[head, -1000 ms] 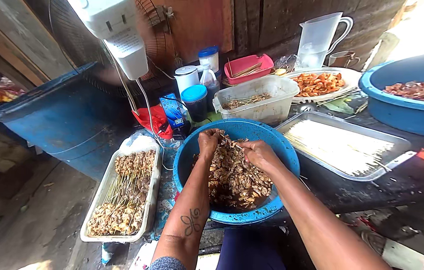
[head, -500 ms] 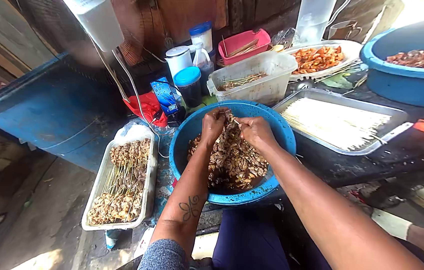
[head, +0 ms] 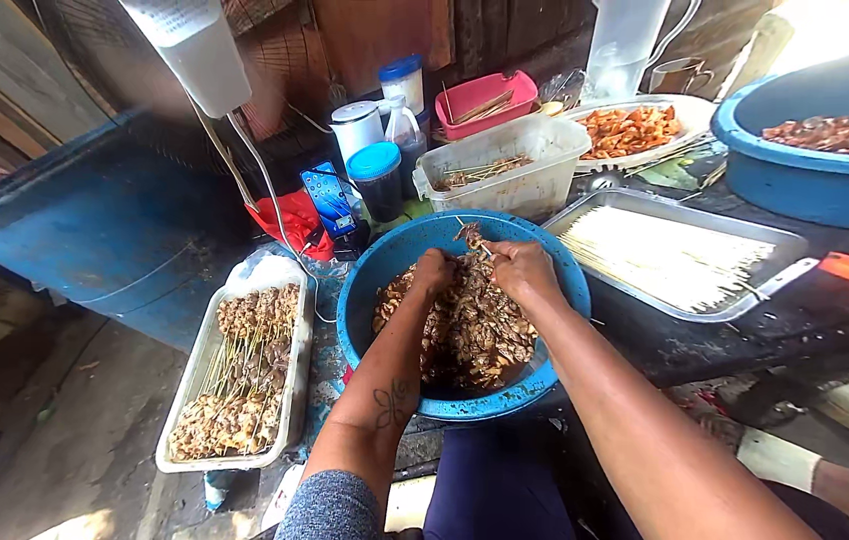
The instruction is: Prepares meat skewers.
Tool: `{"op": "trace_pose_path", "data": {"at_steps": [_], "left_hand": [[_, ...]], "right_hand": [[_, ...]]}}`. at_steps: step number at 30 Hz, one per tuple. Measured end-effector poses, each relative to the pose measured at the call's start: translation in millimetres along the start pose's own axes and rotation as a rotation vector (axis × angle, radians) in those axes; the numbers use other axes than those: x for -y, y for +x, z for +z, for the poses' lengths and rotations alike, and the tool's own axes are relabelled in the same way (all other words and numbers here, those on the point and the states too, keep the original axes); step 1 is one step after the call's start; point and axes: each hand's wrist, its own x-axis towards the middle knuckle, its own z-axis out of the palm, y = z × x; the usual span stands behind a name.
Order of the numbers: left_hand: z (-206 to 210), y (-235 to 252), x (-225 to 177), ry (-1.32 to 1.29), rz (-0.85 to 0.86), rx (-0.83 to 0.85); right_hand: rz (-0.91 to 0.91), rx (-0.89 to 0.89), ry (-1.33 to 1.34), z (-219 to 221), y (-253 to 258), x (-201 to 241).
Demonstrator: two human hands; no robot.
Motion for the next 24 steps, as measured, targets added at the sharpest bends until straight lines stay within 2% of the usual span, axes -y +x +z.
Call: {"op": "trace_pose_path", "data": {"at_steps": [3,5,7,10,13,18,24], "left_hand": [[6,5,3,0.128,0.01,0.071],[7,7,2,0.097,0.003,0.09],[1,3,4,-0.189,0.003,0.015],[-9,-4,10,-0.758,-0.07,-0.131],[-14,-6,16,-0.999,-0.091,-0.209],[-17,-5,10,-0.932,-0.046,-0.243],[-19,-12,2,-0.405,0.075,-0.316]], "right_hand": [[-0.002,0.034,0.002,1,0,0],[-0.003,0.033,0.002,1,0,-2],[-0.003,0.017,-0.012,0,0,-4],[-0.008,0.053,-0.063,-2,-1,-2],[-0.019,0.165,-0.128,-2,-1,-2],[-0.024,0.204,-0.175,1,2,-6],[-0.015,0.193,-0.173,1,0,-5]]}}
